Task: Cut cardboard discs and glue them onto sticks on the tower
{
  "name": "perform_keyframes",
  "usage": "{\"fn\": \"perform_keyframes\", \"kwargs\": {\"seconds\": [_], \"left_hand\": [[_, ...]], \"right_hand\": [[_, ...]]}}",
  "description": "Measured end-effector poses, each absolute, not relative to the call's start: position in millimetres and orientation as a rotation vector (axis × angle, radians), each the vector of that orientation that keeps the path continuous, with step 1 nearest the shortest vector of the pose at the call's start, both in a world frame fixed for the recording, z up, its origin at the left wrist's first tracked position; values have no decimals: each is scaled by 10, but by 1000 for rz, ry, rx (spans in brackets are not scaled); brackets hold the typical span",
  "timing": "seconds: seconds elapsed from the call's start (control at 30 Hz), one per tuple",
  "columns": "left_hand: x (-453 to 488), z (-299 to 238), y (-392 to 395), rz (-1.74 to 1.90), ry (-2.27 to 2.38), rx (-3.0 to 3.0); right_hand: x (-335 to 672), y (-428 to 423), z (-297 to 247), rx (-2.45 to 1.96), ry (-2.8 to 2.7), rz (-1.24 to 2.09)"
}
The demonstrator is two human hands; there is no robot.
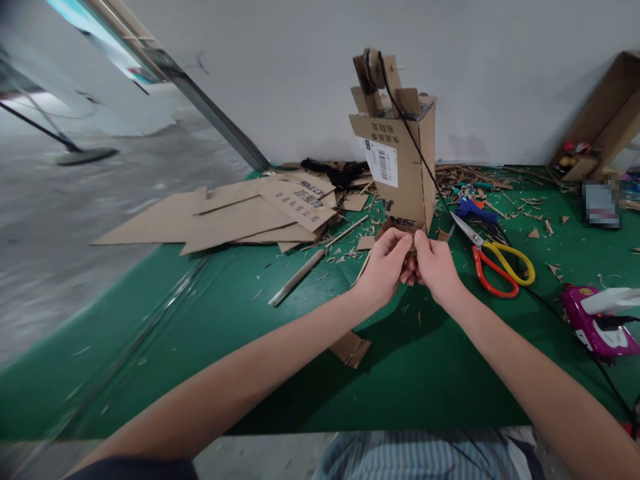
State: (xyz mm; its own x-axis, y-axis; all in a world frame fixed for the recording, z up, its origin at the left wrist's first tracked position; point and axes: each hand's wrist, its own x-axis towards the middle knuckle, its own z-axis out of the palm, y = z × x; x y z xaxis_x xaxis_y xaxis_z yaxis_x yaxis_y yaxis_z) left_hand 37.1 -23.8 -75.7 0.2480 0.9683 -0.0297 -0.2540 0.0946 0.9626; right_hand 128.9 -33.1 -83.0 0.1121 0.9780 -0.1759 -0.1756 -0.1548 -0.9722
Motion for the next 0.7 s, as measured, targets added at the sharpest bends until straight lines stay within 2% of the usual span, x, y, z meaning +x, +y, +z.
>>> {"fn": "perform_keyframes", "kwargs": {"seconds": [0.37, 0.7], "left_hand": [[368, -772, -256, 1098, 851, 1070], [349, -1079, -294, 1078, 934, 1015]], "right_hand": [[1301, -345, -833, -1261, -900, 1287], [1249, -372, -1102, -1293, -923, 1266]]}}
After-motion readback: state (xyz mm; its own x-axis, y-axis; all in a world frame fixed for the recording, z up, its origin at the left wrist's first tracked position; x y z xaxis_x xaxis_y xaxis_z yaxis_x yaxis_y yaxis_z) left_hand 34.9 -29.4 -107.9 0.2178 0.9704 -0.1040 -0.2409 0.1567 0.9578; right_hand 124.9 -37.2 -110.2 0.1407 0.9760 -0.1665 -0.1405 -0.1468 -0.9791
